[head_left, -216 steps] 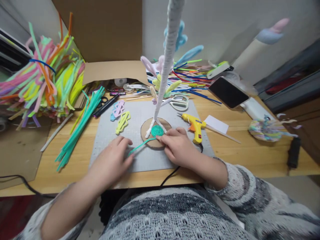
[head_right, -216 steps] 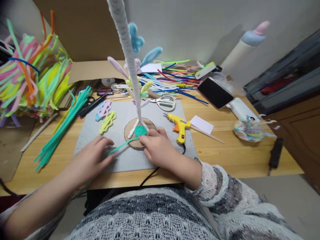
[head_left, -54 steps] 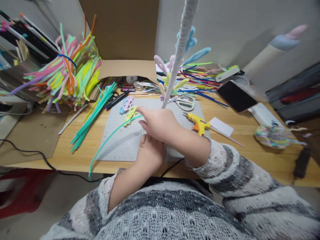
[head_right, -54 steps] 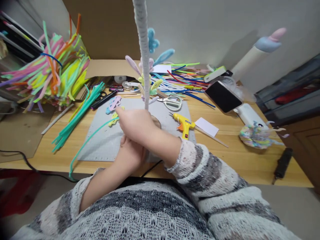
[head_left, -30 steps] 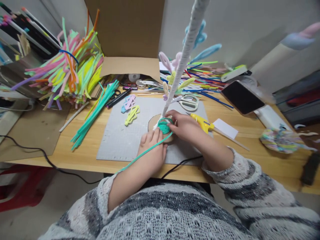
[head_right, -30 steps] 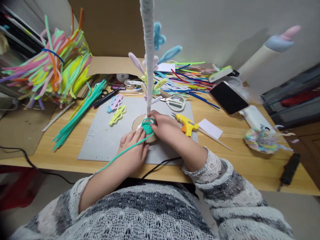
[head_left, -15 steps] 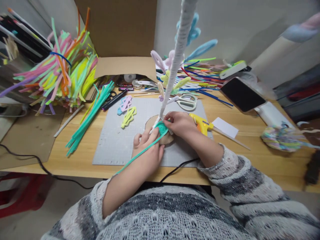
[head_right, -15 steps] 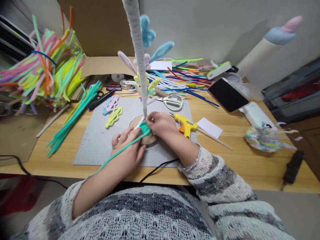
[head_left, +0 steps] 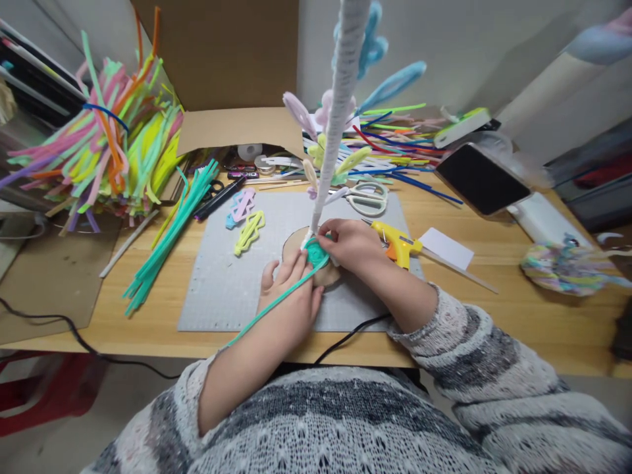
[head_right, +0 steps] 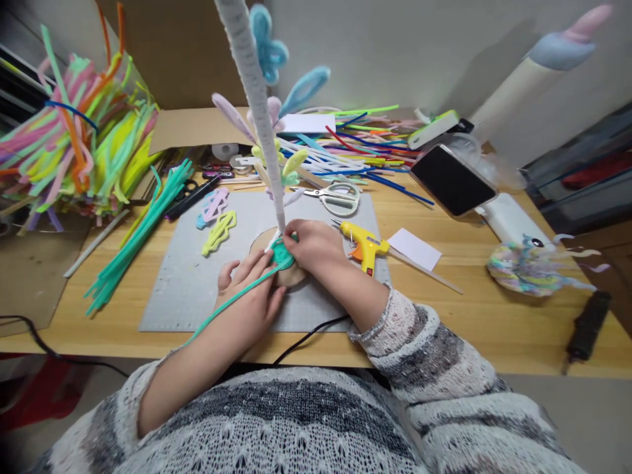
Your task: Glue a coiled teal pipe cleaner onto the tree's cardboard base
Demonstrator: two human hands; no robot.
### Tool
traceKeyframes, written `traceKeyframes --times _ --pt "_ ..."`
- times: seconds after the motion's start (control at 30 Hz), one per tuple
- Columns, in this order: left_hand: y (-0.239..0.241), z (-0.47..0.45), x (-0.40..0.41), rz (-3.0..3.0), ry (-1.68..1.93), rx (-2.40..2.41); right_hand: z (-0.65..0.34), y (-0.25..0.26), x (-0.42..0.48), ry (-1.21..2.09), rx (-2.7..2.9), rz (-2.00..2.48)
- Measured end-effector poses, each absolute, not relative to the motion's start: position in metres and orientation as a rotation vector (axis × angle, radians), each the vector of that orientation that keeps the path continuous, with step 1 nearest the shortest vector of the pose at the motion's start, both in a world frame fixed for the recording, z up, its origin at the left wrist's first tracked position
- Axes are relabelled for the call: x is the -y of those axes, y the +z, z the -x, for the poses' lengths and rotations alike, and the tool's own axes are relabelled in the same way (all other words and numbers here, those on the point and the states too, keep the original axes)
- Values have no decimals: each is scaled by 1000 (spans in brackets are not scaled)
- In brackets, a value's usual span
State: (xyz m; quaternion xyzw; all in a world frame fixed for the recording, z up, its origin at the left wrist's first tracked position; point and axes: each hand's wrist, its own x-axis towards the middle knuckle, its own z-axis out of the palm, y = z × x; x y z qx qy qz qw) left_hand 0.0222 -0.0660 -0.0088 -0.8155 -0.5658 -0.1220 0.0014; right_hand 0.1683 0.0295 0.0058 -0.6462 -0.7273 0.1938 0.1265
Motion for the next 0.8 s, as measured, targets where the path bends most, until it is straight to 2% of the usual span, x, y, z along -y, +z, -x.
traceKeyframes --times 0.8 --pt "7 -26 60 2665 -237 1817 -175 8 -23 698 2093 1671"
